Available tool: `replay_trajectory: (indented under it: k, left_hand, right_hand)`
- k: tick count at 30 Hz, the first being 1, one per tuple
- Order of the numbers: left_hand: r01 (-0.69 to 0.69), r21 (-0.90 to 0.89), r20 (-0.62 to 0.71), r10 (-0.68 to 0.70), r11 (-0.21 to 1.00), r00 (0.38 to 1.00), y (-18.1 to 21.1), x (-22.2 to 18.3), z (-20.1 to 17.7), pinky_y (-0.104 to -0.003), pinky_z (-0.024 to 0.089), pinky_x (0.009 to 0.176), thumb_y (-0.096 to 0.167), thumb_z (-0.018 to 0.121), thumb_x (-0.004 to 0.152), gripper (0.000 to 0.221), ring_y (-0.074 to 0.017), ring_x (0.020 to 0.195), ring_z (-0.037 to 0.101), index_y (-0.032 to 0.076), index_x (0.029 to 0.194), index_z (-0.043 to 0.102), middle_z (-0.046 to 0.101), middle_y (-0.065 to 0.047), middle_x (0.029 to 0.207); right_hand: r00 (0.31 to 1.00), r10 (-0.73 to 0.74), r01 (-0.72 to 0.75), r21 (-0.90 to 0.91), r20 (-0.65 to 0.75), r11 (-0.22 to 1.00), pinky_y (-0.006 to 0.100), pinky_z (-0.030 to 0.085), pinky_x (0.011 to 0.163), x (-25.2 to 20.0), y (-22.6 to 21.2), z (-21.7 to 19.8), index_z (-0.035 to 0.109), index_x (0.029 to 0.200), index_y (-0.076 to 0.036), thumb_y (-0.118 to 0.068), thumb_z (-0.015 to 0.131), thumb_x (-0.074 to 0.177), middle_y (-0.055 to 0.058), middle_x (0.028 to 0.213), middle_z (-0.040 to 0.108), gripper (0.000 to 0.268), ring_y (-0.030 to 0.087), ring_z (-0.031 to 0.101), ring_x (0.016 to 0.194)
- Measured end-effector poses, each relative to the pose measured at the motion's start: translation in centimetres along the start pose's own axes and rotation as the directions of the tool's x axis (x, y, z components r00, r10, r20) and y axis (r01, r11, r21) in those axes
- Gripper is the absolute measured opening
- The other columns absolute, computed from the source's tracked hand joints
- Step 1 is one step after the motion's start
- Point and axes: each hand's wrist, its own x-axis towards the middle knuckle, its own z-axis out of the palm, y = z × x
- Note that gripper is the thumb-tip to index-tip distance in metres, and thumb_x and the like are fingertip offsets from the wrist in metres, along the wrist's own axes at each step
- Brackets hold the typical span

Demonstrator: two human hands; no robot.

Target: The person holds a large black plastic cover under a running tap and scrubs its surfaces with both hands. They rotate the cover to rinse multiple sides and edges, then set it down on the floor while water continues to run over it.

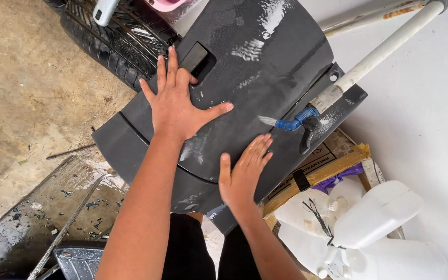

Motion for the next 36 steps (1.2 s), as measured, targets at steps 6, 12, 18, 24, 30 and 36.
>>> replay_trajectory:
  k: [6,12,18,24,30,36]
  left_hand:
    - [-0.031,0.001,-0.033,0.031,1.0,0.999,-0.3,0.0,0.4,-0.079,0.004,0.115,0.088,0.071,0.072,0.079,-0.0353,0.16,0.004,0.018,0.105,0.054,0.001,-0.007,0.172]
    - [-0.024,0.014,-0.032,0.024,1.0,0.999,-0.2,0.1,0.6,-0.079,0.003,0.115,0.09,0.068,0.072,0.08,-0.0372,0.159,0.003,0.019,0.105,0.054,0.001,-0.009,0.172]
    - [-0.04,0.005,-0.043,0.04,0.999,0.998,-0.4,-0.1,0.4,-0.08,0.003,0.116,0.089,0.07,0.072,0.079,-0.0346,0.159,0.003,0.018,0.102,0.053,0.002,-0.008,0.172]
    - [-0.028,-0.015,-0.04,0.028,0.999,0.999,0.0,-0.1,0.2,-0.079,0.002,0.115,0.086,0.059,0.078,0.074,-0.0347,0.158,0.002,0.018,0.104,0.054,0.005,-0.01,0.172]
    - [-0.049,-0.053,-0.073,0.045,0.997,0.996,-0.5,-0.8,0.2,-0.079,0.005,0.117,0.08,0.063,0.085,0.069,-0.0364,0.159,0.017,0.018,0.109,0.048,0.013,-0.013,0.173]
    - [-0.084,-0.074,-0.118,0.075,0.994,0.99,-0.9,-0.6,1.0,-0.082,0.006,0.115,0.079,0.059,0.089,0.067,-0.0393,0.157,0.018,0.017,0.11,0.05,0.016,-0.015,0.171]
  right_hand:
    - [0.991,-0.022,0.018,0.032,0.133,0.999,0.057,-0.007,0.127,-4.9,-0.7,0.8,-0.007,0.158,0.009,-0.058,0.026,0.105,0.029,0.169,-0.011,0.091,0.042,-0.012,0.158]
    - [0.962,-0.071,0.058,0.057,0.262,0.997,0.056,-0.005,0.127,-9.2,-1.0,1.3,-0.005,0.158,0.011,-0.056,0.031,0.105,0.031,0.168,-0.008,0.093,0.043,-0.011,0.158]
    - [0.856,-0.174,0.016,0.312,0.486,0.95,0.048,0.017,0.126,-10.9,0.0,-3.2,0.027,0.158,0.002,-0.035,0.055,0.103,0.025,0.167,0.023,0.072,0.038,0.019,0.156]
    - [0.898,0.417,-0.327,0.424,-0.137,0.844,0.024,0.052,0.067,-2.1,9.9,-10.9,0.06,0.111,-0.006,-0.01,0.053,0.107,0.006,0.092,0.066,0.009,0.014,0.059,0.075]
    - [0.815,0.302,-0.536,0.841,0.494,0.07,0.048,0.057,0.085,2.3,13.5,-4.7,0.061,0.14,-0.011,-0.042,0.054,0.104,0.019,0.125,0.069,0.049,0.034,0.07,0.106]
    - [0.822,0.456,-0.425,0.901,0.34,0.093,0.043,0.065,0.063,2.9,11.0,-4.7,0.071,0.118,-0.005,-0.024,0.073,0.097,0.022,0.101,0.076,0.028,0.032,0.077,0.081]
